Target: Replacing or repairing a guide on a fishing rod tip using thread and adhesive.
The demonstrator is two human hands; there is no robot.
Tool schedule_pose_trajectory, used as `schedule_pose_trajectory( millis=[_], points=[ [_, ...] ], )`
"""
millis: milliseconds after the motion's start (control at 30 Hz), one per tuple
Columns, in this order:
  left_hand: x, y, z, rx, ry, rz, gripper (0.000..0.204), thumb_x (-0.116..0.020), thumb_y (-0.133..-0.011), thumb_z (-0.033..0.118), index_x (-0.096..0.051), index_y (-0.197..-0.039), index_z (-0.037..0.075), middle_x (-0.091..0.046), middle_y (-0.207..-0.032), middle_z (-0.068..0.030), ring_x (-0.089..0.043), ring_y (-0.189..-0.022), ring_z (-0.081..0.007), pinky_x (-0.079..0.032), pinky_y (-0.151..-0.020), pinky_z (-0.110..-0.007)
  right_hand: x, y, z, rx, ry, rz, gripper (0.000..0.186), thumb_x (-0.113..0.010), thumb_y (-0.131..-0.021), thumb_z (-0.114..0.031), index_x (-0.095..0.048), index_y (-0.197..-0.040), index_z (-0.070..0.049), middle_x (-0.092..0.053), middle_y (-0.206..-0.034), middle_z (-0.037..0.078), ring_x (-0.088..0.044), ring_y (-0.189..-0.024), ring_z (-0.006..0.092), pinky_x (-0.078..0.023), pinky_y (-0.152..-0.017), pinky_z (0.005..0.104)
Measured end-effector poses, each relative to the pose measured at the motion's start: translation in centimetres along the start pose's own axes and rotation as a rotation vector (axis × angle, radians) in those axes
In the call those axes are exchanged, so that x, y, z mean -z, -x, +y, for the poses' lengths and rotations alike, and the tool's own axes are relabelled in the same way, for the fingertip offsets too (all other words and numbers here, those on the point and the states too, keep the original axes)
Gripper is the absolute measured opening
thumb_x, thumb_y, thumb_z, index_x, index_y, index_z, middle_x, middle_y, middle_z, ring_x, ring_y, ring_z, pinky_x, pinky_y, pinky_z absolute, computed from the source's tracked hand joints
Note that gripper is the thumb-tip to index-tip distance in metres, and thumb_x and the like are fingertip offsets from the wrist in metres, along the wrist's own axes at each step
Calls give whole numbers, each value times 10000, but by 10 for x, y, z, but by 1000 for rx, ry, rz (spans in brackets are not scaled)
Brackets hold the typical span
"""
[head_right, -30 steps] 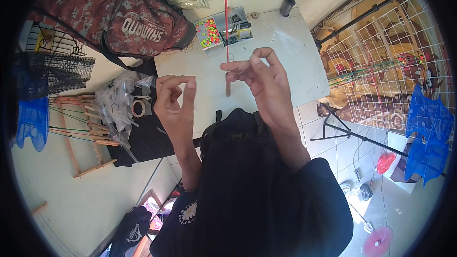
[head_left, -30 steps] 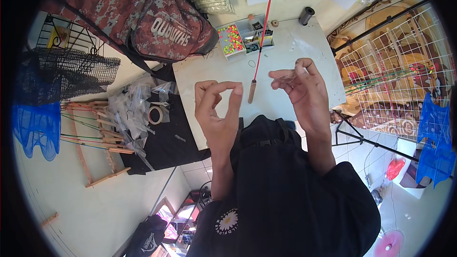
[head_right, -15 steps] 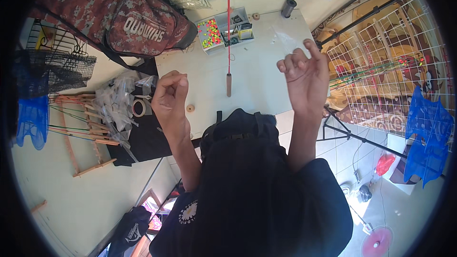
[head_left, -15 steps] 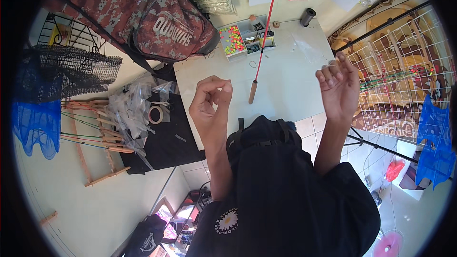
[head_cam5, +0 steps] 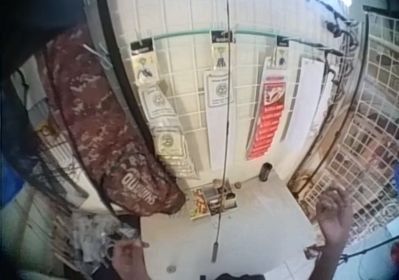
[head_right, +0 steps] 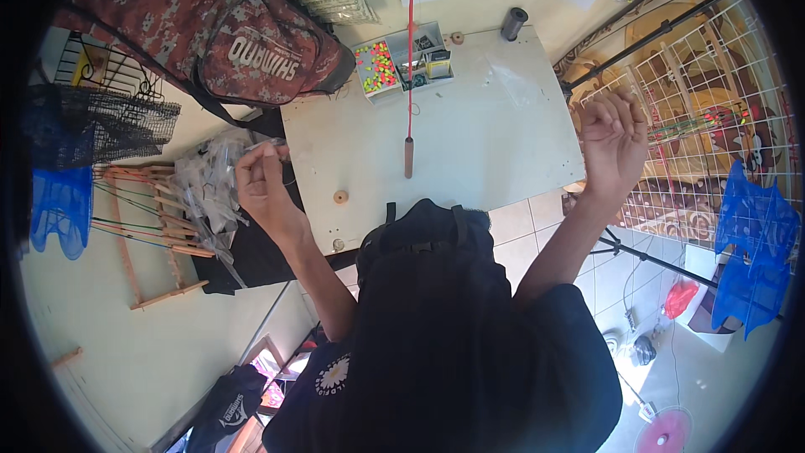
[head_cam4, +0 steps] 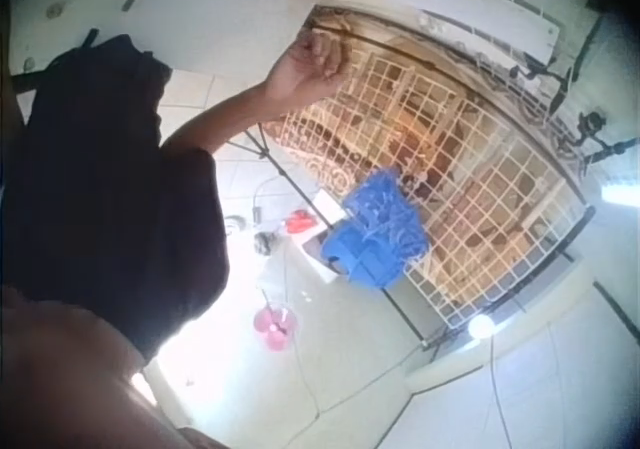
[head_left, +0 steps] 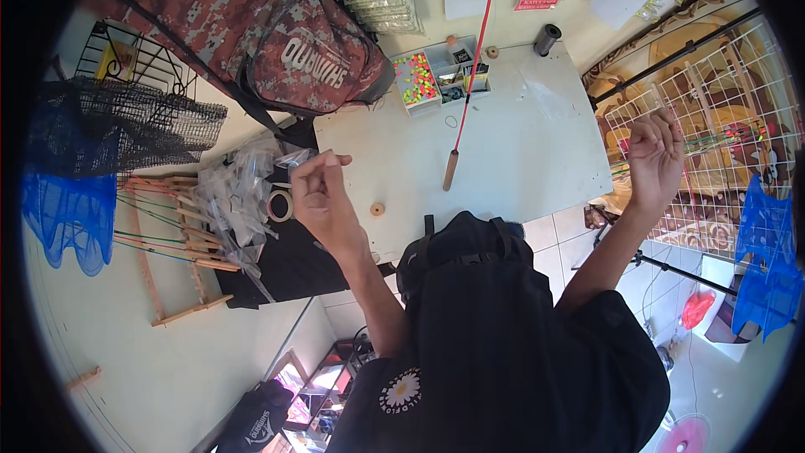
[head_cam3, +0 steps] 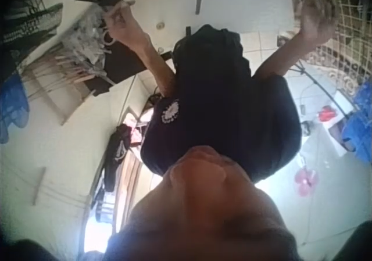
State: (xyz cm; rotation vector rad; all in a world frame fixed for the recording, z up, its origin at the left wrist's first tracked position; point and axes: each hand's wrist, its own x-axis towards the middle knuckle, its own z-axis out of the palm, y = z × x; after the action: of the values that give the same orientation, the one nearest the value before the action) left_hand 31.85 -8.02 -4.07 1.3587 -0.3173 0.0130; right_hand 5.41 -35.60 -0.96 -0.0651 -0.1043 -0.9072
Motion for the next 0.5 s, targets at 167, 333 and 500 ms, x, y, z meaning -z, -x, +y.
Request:
schedule_pose_trajectory(
  millis=[167,333,500],
  points=[
    [8,-7,4,45,-33,86,90,-627,-908,51,-583,-962,-7,-631,-866,-64,-563,-796,-104,-444,-776,-240,0,-1,-16,179,80,-159,430,-378,-1012,-160,-349,-1367,81,-423,-588,-9,-424,-621,129,-399,-713,293],
    [-1,-1,10,45,-67,-69,112,-665,-886,67,-632,-957,-13,-615,-837,-26,-514,-777,-75,-409,-733,-220,-13,1,38,476,1041,250,451,-456,-990,-233,-390,-1332,54,-558,-824,53,-532,-725,153,-458,-801,308],
    [-14,12,12,74,-106,-257,119,-724,-827,46,-694,-936,8,-641,-833,-11,-441,-709,-54,-331,-664,-203,-9,13,124,-52,1435,-200,435,-631,-882,-134,-486,-1272,-6,-625,-928,88,-606,-863,169,-483,-821,308]
  ],
)
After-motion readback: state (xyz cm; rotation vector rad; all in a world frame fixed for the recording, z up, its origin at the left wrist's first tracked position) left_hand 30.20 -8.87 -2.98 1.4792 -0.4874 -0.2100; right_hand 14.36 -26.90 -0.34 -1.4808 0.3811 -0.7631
